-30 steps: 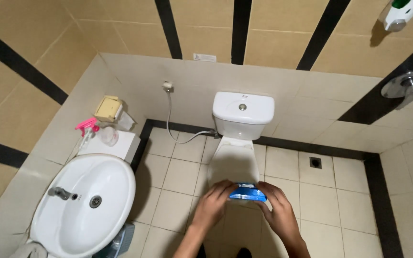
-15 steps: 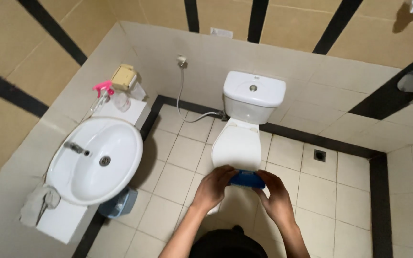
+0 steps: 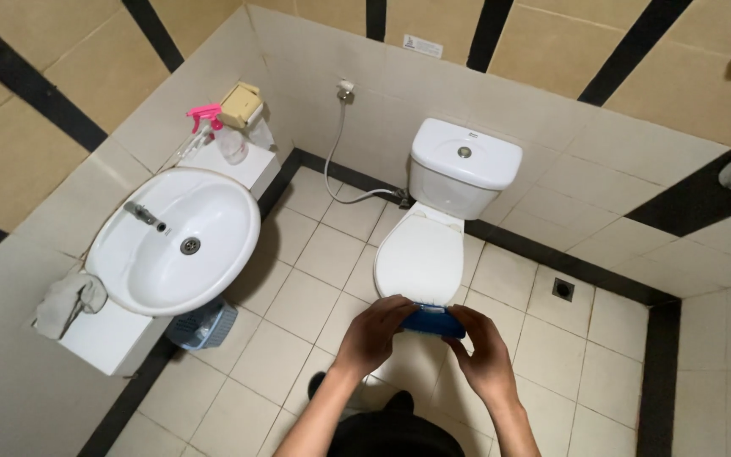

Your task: The person scrubs the inside of a white bathroom sink with a blue brush, then moves to scrub the grout lines on the tiled wall above the sink. The person also briefly handles a pink spray bottle.

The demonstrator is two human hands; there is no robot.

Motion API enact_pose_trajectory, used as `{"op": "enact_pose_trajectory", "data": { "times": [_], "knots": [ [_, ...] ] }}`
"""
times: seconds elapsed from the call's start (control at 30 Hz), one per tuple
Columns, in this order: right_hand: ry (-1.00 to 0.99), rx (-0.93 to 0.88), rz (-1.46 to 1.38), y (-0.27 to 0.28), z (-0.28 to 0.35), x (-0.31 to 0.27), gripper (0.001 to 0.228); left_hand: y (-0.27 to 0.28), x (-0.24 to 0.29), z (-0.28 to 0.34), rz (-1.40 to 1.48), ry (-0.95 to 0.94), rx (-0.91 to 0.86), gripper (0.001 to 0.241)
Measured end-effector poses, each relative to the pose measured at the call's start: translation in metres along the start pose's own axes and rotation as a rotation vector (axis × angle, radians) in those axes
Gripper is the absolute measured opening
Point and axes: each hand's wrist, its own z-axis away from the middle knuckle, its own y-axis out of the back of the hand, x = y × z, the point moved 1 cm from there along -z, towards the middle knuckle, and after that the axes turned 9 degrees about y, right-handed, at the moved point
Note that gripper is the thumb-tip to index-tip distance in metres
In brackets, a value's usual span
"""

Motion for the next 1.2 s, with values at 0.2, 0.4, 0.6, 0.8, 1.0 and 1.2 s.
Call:
{"op": "enact_pose_trajectory", "data": {
  "times": [0.2, 0.4, 0.6, 0.8, 1.0, 1.2],
  "knots": [
    [0.141, 0.006, 0.137, 0.002, 0.011, -0.011, 0.053, 0.017, 0.018, 0.006, 0.037, -0.055, -0.001, 0.034],
    [0.251, 0.004, 0.293, -0.008, 0.015, -0.028, 0.055, 0.040, 0.021, 0.018, 0.046, -0.149, 0.065, 0.039],
    [0.329, -0.053, 0.239, -0.027, 0.025, -0.046, 0.055, 0.068, 0.020, 0.055, 0.125, -0.115, 0.147, 0.041],
    [0.348, -0.141, 0.165, -0.052, 0.032, -0.068, 0.051, 0.087, 0.009, 0.089, 0.029, -0.053, 0.221, 0.038],
    [0.454, -0.184, 0.099, -0.071, 0.038, -0.074, 0.051, 0.096, 0.001, 0.117, -0.125, 0.118, 0.190, 0.041],
    [0.536, -0.278, 0.092, -0.095, 0.035, -0.082, 0.053, 0.107, -0.005, 0.147, -0.192, 0.188, 0.289, 0.045]
  ]
}}
